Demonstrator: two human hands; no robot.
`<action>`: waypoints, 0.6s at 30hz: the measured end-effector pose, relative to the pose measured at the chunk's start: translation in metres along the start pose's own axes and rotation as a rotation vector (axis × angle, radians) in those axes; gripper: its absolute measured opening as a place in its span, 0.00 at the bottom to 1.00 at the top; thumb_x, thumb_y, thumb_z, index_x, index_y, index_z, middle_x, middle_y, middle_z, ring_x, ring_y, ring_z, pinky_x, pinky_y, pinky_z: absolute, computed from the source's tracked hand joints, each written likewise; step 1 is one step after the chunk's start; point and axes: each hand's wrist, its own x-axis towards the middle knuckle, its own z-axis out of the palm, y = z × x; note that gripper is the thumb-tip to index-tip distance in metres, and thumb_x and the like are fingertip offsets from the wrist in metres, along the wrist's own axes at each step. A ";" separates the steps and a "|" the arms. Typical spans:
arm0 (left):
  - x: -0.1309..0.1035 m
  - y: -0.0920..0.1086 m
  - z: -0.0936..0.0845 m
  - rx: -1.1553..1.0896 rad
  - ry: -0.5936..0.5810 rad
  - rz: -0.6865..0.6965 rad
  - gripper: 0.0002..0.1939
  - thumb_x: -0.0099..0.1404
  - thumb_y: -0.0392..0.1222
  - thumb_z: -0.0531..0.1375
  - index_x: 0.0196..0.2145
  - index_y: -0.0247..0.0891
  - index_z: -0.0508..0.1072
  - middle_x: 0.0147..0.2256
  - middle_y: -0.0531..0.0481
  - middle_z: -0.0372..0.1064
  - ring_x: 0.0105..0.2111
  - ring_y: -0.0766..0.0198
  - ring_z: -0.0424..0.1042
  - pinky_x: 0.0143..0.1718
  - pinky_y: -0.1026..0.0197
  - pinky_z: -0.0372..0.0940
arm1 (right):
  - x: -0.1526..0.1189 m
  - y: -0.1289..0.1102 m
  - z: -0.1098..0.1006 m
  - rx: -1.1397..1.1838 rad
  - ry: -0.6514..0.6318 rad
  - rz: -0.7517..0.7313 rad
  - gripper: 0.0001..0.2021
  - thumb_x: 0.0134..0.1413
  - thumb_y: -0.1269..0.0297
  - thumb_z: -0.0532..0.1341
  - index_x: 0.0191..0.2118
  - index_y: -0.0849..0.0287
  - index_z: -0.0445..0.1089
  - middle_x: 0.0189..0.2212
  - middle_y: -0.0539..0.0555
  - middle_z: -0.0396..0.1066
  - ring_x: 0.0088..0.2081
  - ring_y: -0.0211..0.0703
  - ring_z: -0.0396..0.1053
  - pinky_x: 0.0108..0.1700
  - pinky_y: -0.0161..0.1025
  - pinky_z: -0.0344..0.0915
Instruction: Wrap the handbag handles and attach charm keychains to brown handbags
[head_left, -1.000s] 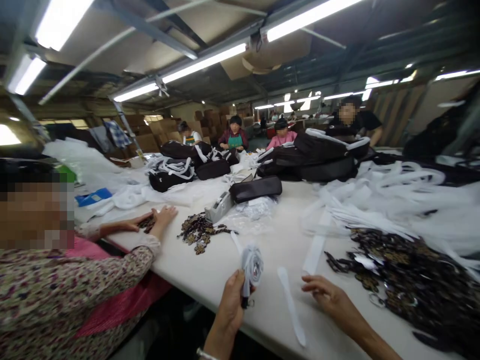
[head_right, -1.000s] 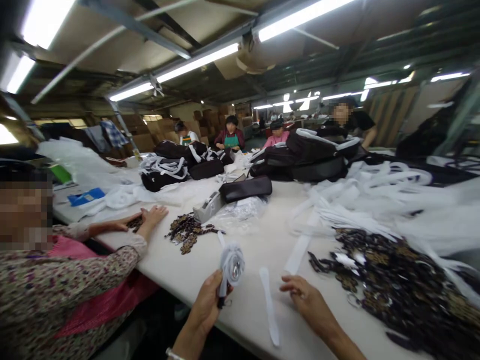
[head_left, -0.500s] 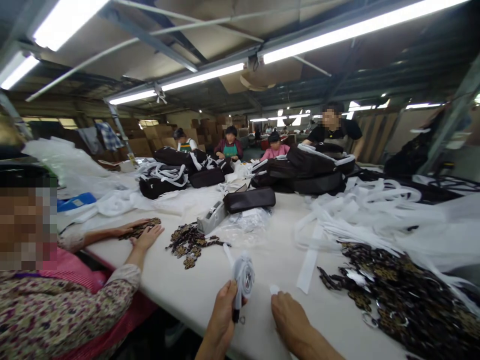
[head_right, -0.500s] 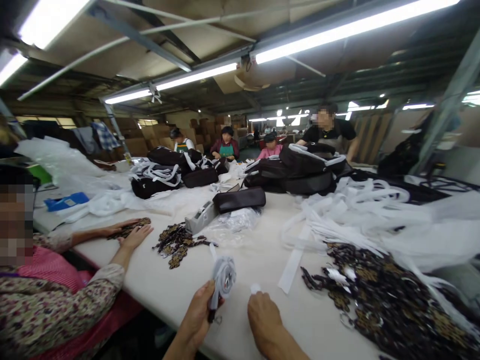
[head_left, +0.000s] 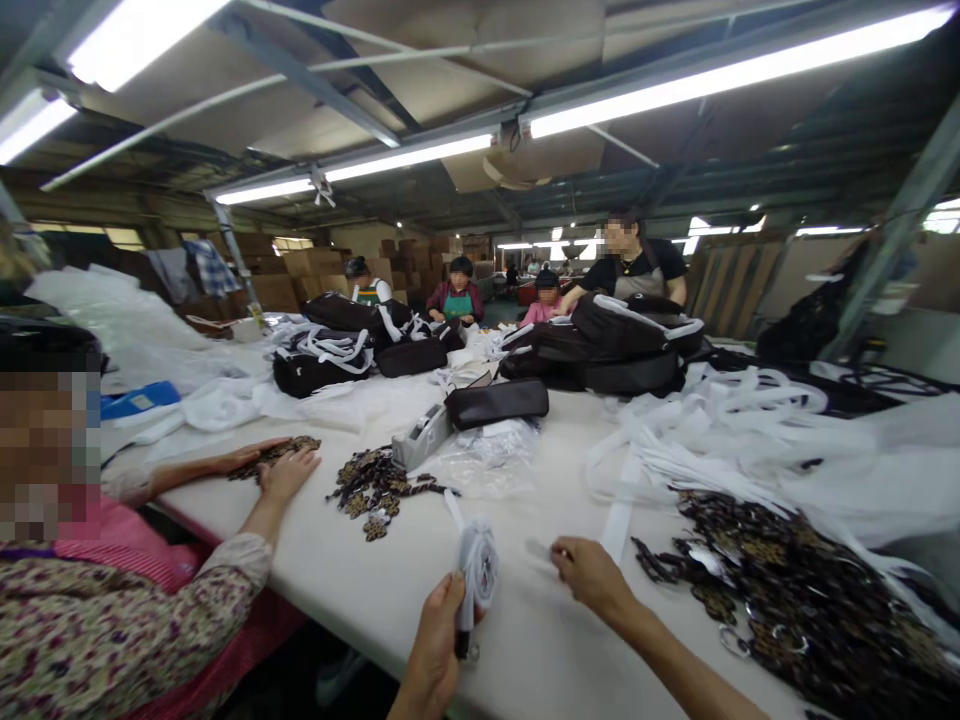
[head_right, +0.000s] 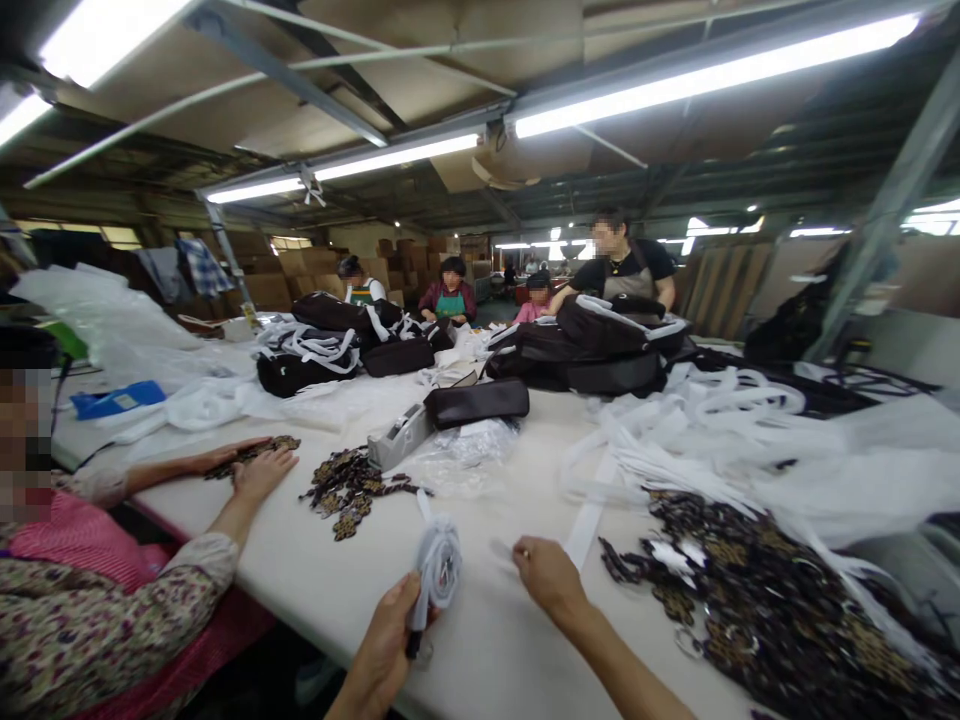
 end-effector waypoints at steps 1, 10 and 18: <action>-0.003 -0.002 -0.002 0.005 -0.006 -0.002 0.30 0.44 0.60 0.72 0.34 0.31 0.75 0.28 0.50 0.72 0.25 0.69 0.67 0.27 0.67 0.65 | 0.015 -0.009 -0.008 0.061 0.018 0.022 0.09 0.56 0.69 0.57 0.28 0.59 0.73 0.23 0.51 0.74 0.23 0.37 0.69 0.29 0.33 0.60; -0.004 0.013 -0.002 0.050 0.062 0.042 0.31 0.45 0.62 0.71 0.37 0.33 0.75 0.31 0.48 0.73 0.27 0.68 0.66 0.31 0.65 0.66 | 0.027 -0.052 -0.012 0.343 -0.143 0.038 0.08 0.51 0.61 0.59 0.29 0.61 0.69 0.22 0.51 0.73 0.15 0.30 0.55 0.17 0.30 0.48; -0.010 -0.009 0.028 0.267 -0.156 0.060 0.26 0.58 0.63 0.61 0.37 0.35 0.71 0.26 0.53 0.64 0.26 0.68 0.62 0.28 0.66 0.57 | -0.039 -0.009 0.038 0.347 -0.010 -0.080 0.16 0.54 0.52 0.59 0.25 0.59 0.72 0.20 0.50 0.70 0.26 0.39 0.66 0.31 0.34 0.60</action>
